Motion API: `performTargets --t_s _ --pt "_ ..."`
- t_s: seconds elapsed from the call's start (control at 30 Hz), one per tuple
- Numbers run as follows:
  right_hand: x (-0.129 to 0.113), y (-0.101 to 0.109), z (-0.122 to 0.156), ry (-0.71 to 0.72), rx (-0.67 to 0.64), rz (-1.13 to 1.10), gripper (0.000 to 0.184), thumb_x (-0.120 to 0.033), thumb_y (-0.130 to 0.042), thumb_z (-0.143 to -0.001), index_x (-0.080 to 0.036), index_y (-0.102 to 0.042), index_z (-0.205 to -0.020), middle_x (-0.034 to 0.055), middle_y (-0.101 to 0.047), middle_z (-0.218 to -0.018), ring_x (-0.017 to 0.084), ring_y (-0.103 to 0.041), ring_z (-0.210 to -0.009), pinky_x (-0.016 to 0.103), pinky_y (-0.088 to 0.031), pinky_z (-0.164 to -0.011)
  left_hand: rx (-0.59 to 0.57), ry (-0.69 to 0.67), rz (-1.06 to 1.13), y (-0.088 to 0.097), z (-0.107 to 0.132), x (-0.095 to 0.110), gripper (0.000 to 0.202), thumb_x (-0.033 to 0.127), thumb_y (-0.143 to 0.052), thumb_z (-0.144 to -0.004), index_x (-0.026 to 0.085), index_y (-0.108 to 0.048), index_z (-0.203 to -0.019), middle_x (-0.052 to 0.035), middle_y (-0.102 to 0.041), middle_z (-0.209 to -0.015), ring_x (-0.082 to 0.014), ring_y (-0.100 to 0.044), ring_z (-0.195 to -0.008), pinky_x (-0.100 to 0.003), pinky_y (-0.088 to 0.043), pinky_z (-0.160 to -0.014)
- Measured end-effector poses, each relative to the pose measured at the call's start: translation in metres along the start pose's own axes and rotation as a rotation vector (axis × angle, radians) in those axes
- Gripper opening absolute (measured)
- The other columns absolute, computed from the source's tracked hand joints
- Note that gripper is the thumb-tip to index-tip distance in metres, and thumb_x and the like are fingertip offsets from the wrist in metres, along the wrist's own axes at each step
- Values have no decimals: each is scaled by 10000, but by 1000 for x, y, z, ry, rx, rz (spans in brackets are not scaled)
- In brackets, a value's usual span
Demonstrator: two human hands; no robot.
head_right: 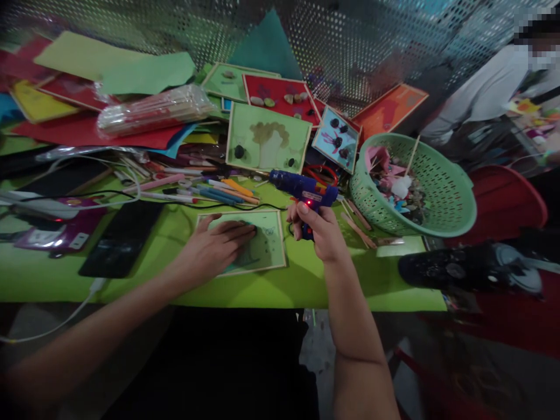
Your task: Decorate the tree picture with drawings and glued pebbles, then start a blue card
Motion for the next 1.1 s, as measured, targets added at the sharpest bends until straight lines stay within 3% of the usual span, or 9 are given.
performTargets --t_s 0.17,0.33,0.43,0.53,0.63,0.77,1.1 --pt "-2 16 1 96 116 -43 422 -606 -738 -817 -185 -709 -833 22 -691 -824 85 -532 -508 248 -401 -479 116 -38 7 1 2 -1 302 245 -533 -1010 242 -703 -1259 -55 -726 -1326 -290 -611 -1293 -580 -252 -1213" --pt "0 53 32 99 389 -24 476 -648 -751 -752 -192 -701 -882 28 -716 -865 110 -573 -599 248 -458 -559 245 -70 -23 5 8 -4 364 295 -511 -1036 213 -614 -1375 -78 -680 -1400 -298 -603 -1307 -539 -301 -1174" --pt "9 78 62 13 567 93 548 -703 -718 -732 -184 -702 -906 36 -716 -847 121 -566 -604 255 -460 -573 314 -67 15 10 12 -7 341 295 -514 -1034 249 -629 -1352 -58 -691 -1385 -295 -616 -1294 -531 -305 -1171" --pt "23 100 90 -130 715 250 617 -775 -665 -707 -173 -696 -839 24 -658 -704 144 -549 -587 273 -449 -575 314 -46 58 15 16 -8 343 301 -521 -1028 277 -638 -1349 -58 -700 -1371 -298 -616 -1302 -536 -321 -1169" --pt "29 116 113 -287 832 547 659 -804 -530 -763 -174 -714 -827 51 -672 -714 183 -577 -646 300 -454 -623 300 -64 77 17 20 -6 331 284 -513 -1029 278 -662 -1324 -65 -698 -1373 -297 -622 -1295 -549 -322 -1171" --pt "28 125 129 -415 886 784 612 -756 -522 -786 -187 -746 -804 101 -744 -824 239 -633 -760 329 -454 -682 332 -102 102 14 32 -3 275 248 -541 -1014 262 -712 -1229 -54 -730 -1318 -293 -651 -1256 -548 -333 -1158" --pt "28 129 129 -597 837 1019 705 -792 -414 -843 -175 -732 -724 103 -701 -681 261 -636 -711 358 -436 -705 314 -56 131 9 73 -1 220 251 -567 -1007 233 -739 -1143 -42 -792 -1152 -268 -704 -1069 -474 -445 -1008"
Point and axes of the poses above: each hand's wrist, its own z-axis away from the middle knuckle, its own y-axis out of the back of the hand, x = y × z, the point moved 5 cm from there along -z, towards the middle knuckle
